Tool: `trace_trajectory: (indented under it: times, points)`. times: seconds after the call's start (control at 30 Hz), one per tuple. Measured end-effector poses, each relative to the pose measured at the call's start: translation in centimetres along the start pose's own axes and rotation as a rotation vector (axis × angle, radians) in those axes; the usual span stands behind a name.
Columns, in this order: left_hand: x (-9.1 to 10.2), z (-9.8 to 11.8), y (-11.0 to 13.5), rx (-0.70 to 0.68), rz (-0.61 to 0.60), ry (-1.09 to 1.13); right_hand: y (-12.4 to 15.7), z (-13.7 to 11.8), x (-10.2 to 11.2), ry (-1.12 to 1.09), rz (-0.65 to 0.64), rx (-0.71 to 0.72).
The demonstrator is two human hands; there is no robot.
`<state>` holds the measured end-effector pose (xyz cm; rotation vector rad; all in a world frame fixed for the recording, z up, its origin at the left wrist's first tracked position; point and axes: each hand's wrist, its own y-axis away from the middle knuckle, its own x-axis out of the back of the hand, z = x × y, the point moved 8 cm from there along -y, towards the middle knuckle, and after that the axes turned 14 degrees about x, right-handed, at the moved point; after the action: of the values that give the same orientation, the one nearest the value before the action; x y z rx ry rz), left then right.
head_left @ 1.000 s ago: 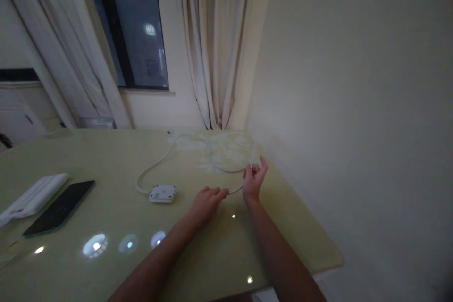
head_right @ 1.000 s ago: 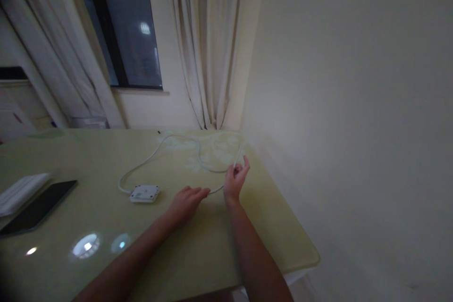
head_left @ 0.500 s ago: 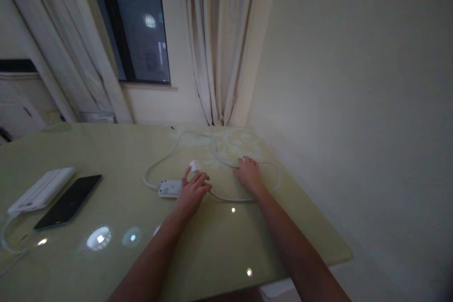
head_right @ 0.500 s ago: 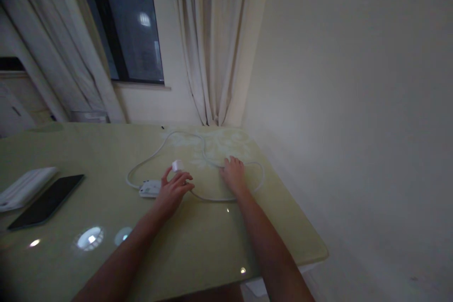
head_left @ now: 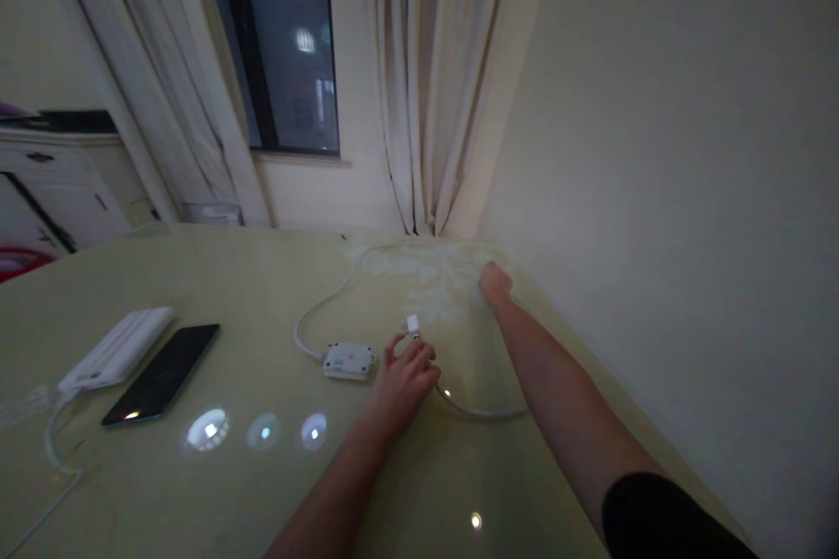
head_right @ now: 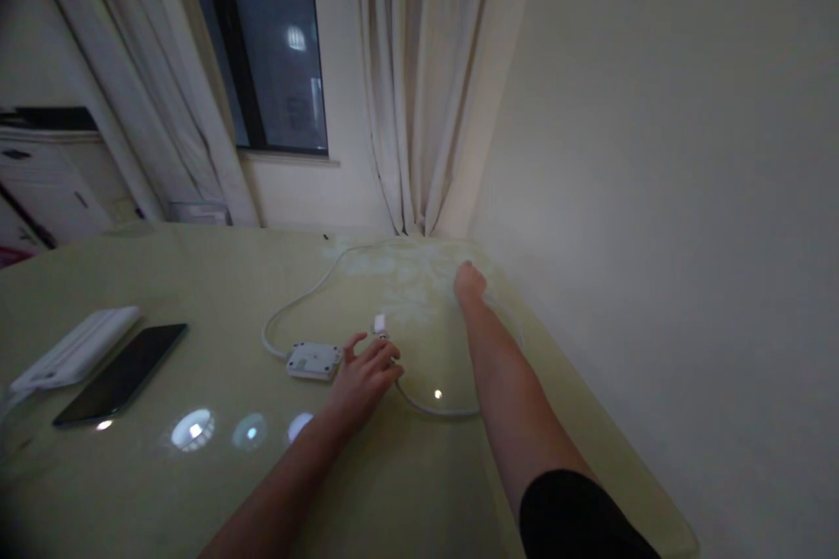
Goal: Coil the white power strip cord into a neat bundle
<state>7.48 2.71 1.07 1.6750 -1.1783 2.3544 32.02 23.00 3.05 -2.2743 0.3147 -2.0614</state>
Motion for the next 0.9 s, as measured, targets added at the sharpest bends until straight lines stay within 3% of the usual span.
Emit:
trace_trajectory:
  times: [0.1, 0.23, 0.33, 0.47, 0.53, 0.63, 0.73, 0.9]
  points:
    - [-0.5, -0.4, -0.1, 0.036, -0.015, -0.041, -0.5, -0.3, -0.1, -0.052, -0.048, 0.051]
    - [-0.8, -1.7, -0.4, 0.124, -0.043, -0.072, 1.5, -4.2, 0.7, -0.141, -0.013, 0.217]
    - [-0.7, -2.5, -0.7, 0.144, -0.045, -0.052, 6.0, -8.8, 0.7, -0.253, -0.023, 0.401]
    - [1.1, -3.4, -0.9, 0.166, 0.082, -0.020, 14.7, -14.4, -0.3, -0.475, -0.166, 0.720]
    - [2.4, -4.1, -0.8, 0.215, 0.157, 0.010, 17.6, -14.5, 0.0, -0.455, -0.108, 0.712]
    - [4.4, -5.2, -0.4, 0.325, 0.272, 0.078, 19.7, -13.3, 0.7, -0.415, -0.001, 0.636]
    - [5.5, -5.9, 0.0, 0.419, 0.355, 0.125, 19.9, -12.2, 1.6, -0.549, 0.095, 0.620]
    - [5.7, -6.8, -0.4, 0.505, 0.367, 0.196, 19.6, -11.1, 2.9, -0.795, 0.289, 0.562]
